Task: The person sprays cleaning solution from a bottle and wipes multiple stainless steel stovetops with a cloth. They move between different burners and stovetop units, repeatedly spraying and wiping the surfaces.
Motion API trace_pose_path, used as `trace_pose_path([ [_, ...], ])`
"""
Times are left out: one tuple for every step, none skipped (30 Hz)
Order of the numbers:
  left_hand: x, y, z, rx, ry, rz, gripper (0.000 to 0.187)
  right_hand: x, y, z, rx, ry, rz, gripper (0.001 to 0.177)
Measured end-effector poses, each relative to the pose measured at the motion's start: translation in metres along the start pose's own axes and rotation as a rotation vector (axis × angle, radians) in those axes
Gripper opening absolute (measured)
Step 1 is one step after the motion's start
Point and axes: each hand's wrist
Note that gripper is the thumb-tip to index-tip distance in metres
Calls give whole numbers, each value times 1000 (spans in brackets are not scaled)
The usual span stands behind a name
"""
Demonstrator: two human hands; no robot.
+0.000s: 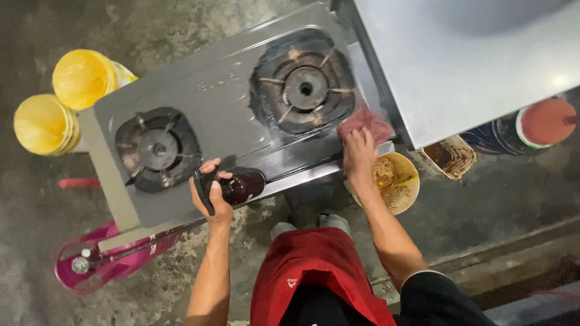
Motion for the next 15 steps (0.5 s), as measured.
trace_pose_path([
  [-4, 14, 3, -1, 20, -8, 29, -7, 10, -25, -2, -66, -84, 31],
  [-8, 27, 5, -2, 39, -16, 29, -14, 20, -50, -6, -132, -168, 39],
  [-14, 39, 4, 8, 39, 1, 29, -33, -17, -55, -1, -113, -171, 39],
  [-20, 50, 3, 0, 59, 10, 30, -51, -55, -59, -39, -65, -130, 33],
  [-28, 63, 2, -4, 79, 19, 31, -71, -93, -65, -72, -15, -91, 28],
  [-34, 75, 6, 10, 80, 36, 31, -73, -98, -88, -63, 4, -95, 28],
  [-36, 86, 7, 12, 85, 37, 29, -71, -104, -113, -57, 62, -17, 30],
  [-39, 96, 9, 14, 91, 37, 28, -68, -109, -137, -50, 119, 61, 32],
  [-39, 107, 11, 22, 84, 54, 28, -59, -109, -164, -42, 137, 66, 32],
  [-39, 116, 13, 38, 81, 56, 28, -49, -110, -189, 26, 227, 72, 36],
  [-41, 124, 16, 51, 86, 56, 29, -44, -108, -212, 90, 314, 70, 40],
  [-41, 131, 15, 57, 86, 70, 29, -28, -96, -237, 94, 328, 69, 40],
  [-41, 138, 14, 61, 82, 71, 29, -14, -82, -259, 256, 388, -30, 38],
  [-42, 144, 12, 66, 78, 72, 29, 0, -69, -282, 417, 444, -132, 41],
  [-45, 148, 10, 68, 79, 84, 29, 7, -66, -286, 416, 456, -135, 41],
])
Point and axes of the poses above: each hand's wrist, its own x-axis towards the middle knuckle, its own y-axis out of the back of the hand, z = x × y, and after that the axes turned 11 degrees about -y, right-handed
